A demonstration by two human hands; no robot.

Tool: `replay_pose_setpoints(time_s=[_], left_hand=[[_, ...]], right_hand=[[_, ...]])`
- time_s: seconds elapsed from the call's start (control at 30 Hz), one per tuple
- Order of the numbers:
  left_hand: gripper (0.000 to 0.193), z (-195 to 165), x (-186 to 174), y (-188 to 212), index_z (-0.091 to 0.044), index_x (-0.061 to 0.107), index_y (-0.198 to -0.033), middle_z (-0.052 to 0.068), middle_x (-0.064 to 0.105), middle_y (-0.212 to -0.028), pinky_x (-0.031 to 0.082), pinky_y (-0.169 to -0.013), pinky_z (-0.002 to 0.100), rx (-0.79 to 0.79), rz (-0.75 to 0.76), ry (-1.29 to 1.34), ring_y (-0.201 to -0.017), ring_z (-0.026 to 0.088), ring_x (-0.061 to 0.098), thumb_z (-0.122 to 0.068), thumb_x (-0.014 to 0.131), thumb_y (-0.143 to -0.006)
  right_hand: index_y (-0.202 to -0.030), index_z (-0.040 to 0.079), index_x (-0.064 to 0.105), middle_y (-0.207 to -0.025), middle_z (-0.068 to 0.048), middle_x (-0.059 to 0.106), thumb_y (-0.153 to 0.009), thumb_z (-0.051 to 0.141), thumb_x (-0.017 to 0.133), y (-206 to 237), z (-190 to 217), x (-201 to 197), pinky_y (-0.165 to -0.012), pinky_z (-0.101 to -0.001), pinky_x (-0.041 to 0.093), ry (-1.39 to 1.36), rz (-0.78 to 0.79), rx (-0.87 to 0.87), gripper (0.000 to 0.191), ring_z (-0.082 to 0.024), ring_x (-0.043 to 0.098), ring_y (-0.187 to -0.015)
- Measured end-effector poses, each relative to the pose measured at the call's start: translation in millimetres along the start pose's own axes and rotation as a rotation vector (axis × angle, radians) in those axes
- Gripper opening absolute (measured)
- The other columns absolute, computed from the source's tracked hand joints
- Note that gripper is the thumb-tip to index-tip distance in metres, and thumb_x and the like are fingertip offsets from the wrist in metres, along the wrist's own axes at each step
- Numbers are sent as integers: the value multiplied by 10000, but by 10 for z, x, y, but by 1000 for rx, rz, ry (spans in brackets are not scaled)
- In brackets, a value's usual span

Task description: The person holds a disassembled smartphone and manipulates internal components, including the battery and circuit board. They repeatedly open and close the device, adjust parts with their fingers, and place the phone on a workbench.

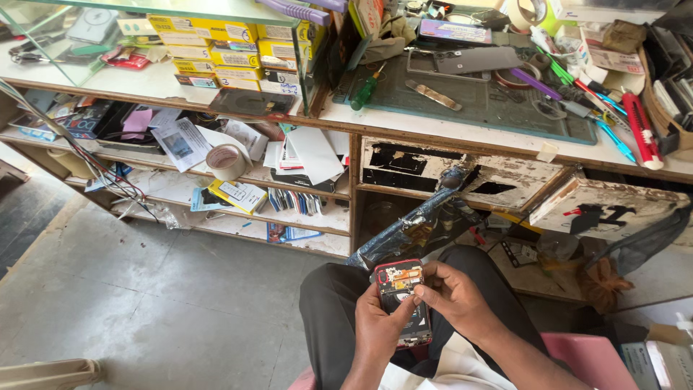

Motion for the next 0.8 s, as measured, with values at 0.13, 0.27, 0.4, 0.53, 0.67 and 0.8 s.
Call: replay_pose_setpoints(time_s=[0.13,0.27,0.4,0.53,0.67,0.8], left_hand=[[265,16,12,-2,-8,735,-1075,54,791,-918,591,-727,240,5,5,39,-806,74,719,-6,816,-824],[312,9,34,-14,-1,720,-1096,59,789,-938,590,-738,240,13,22,75,-819,80,721,10,828,-804],[314,1,28,-12,-1,716,-1109,63,786,-949,592,-742,239,25,32,70,-829,77,719,11,816,-811],[286,28,12,-11,1,714,-1094,67,790,-937,599,-733,246,8,10,34,-816,84,725,1,804,-823],[282,34,6,-18,1,714,-1094,62,787,-934,596,-727,246,1,-4,46,-811,83,719,-11,807,-828],[282,28,-8,-27,-6,716,-1087,61,787,-926,590,-716,244,-2,-19,37,-801,80,714,-23,822,-826]], right_hand=[[-1144,-18,650,-978,-54,687,-953,86,684,12,7,0,-814,-289,556,13,10,-16,221,-105,642,-881],[-1135,-9,649,-985,-44,687,-935,87,684,7,29,-7,-795,-291,558,-6,-15,-9,225,-99,644,-877],[-1129,-9,646,-982,-48,687,-943,91,683,6,48,16,-806,-290,558,-7,9,-18,214,-103,645,-877],[-1109,-10,646,-964,-45,675,-956,93,687,14,46,26,-814,-288,549,-11,25,-23,189,-104,638,-874],[-1074,-9,645,-959,-35,667,-963,103,692,12,78,51,-827,-289,550,-7,53,-42,164,-100,636,-887],[-1071,-2,653,-949,-36,675,-949,115,700,12,92,44,-811,-288,545,28,40,-25,175,-101,640,-880]])
Point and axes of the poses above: each hand's wrist, its own y-axis away from the middle knuckle, its own x-axis out of the palm, z = x × y, the point moved 8 cm from there along -y, towards the middle knuckle
